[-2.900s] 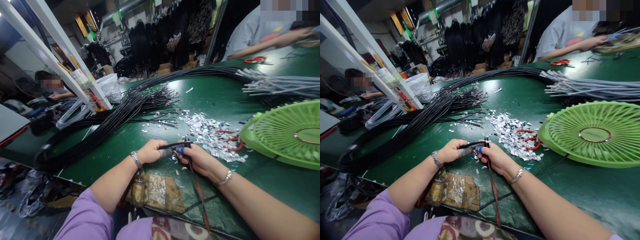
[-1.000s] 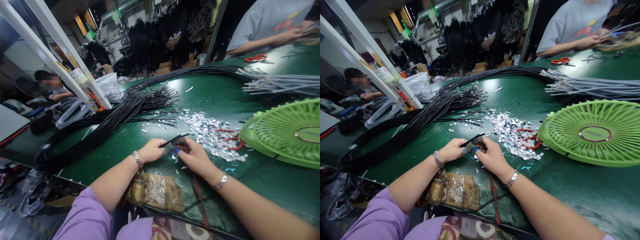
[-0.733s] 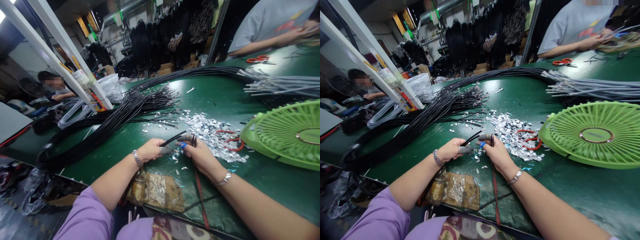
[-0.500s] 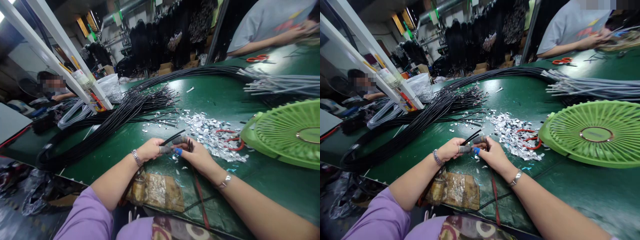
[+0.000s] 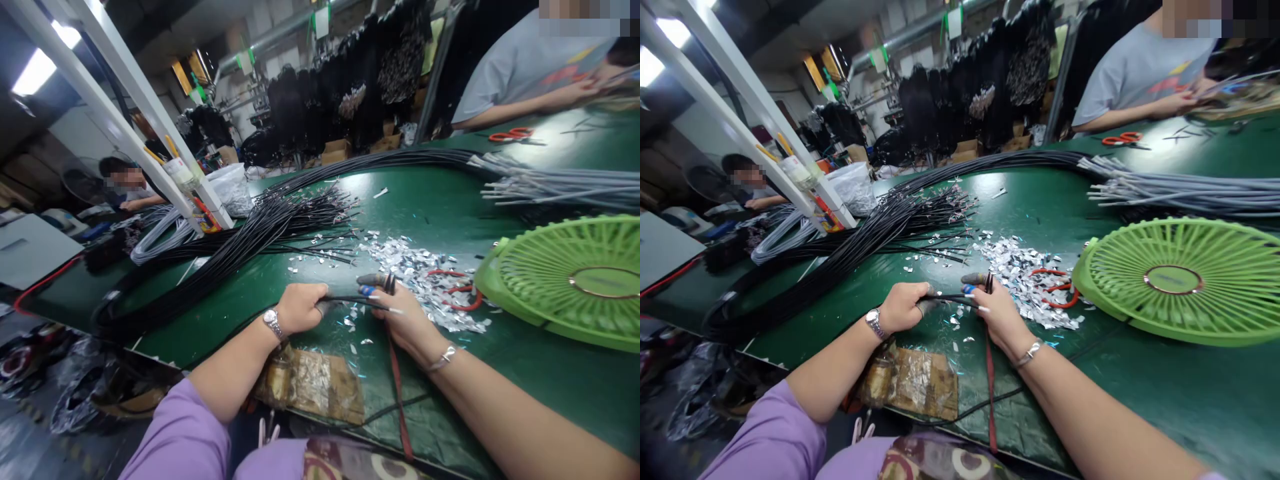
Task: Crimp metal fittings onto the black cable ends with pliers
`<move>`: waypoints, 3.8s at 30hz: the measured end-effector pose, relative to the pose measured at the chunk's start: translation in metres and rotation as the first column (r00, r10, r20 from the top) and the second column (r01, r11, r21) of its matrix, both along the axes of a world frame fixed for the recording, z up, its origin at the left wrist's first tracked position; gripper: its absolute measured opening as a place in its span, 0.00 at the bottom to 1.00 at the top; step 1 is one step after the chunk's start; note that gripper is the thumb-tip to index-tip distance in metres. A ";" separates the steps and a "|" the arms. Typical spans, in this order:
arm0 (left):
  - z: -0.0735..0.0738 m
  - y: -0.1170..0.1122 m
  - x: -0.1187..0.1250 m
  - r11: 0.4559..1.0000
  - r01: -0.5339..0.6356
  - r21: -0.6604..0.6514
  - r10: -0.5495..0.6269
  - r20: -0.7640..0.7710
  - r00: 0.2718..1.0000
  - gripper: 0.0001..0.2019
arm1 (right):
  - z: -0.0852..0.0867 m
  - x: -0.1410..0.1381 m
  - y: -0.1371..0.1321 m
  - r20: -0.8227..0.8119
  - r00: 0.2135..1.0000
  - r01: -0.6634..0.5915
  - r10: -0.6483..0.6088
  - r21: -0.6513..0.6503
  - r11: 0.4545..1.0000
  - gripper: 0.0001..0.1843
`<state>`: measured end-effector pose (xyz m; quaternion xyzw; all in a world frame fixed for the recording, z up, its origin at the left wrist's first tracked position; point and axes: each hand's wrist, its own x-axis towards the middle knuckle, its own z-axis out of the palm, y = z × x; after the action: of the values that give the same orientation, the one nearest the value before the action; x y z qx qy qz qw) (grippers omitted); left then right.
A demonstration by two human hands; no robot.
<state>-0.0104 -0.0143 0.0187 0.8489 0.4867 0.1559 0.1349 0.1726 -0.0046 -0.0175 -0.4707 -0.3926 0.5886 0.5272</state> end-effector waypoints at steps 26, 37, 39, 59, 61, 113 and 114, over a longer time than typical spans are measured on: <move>-0.008 -0.218 -0.040 0.502 0.297 -0.813 0.803 0.565 0.191 0.22 | 0.040 -0.027 -0.130 0.800 0.598 -0.798 -0.047 0.590 -0.122 0.28; -0.019 -0.228 -0.036 0.456 0.389 -0.800 0.782 0.569 0.253 0.20 | 0.028 -0.032 -0.149 0.796 0.593 -0.802 0.122 0.598 0.000 0.19; -0.022 -0.231 -0.036 0.458 0.393 -0.797 0.776 0.575 0.260 0.20 | 0.026 -0.031 -0.152 0.791 0.585 -0.804 0.177 0.595 -0.002 0.20; -0.050 -0.248 -0.057 0.556 0.141 -0.819 0.745 0.566 0.352 0.25 | -0.025 -0.050 -0.174 0.096 0.498 -0.858 0.862 -0.089 0.505 0.21; -0.052 -0.244 -0.062 0.583 0.096 -0.807 0.757 0.582 0.299 0.25 | -0.037 -0.052 -0.172 0.010 0.637 -0.755 0.770 -0.189 0.627 0.26; -0.112 -0.254 -0.066 0.648 -0.063 -0.759 0.647 0.504 0.572 0.25 | -0.031 0.011 -0.161 0.517 0.514 -0.800 0.684 0.001 0.600 0.33; -0.114 -0.253 -0.068 0.680 -0.079 -0.729 0.607 0.499 0.618 0.25 | -0.021 0.022 -0.154 0.606 0.503 -0.793 0.616 0.041 0.608 0.31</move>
<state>-0.0787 -0.2677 -0.0952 0.4991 0.5812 0.3176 0.5588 0.1947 -0.1584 -0.0382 -0.3188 -0.7696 0.5260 0.1715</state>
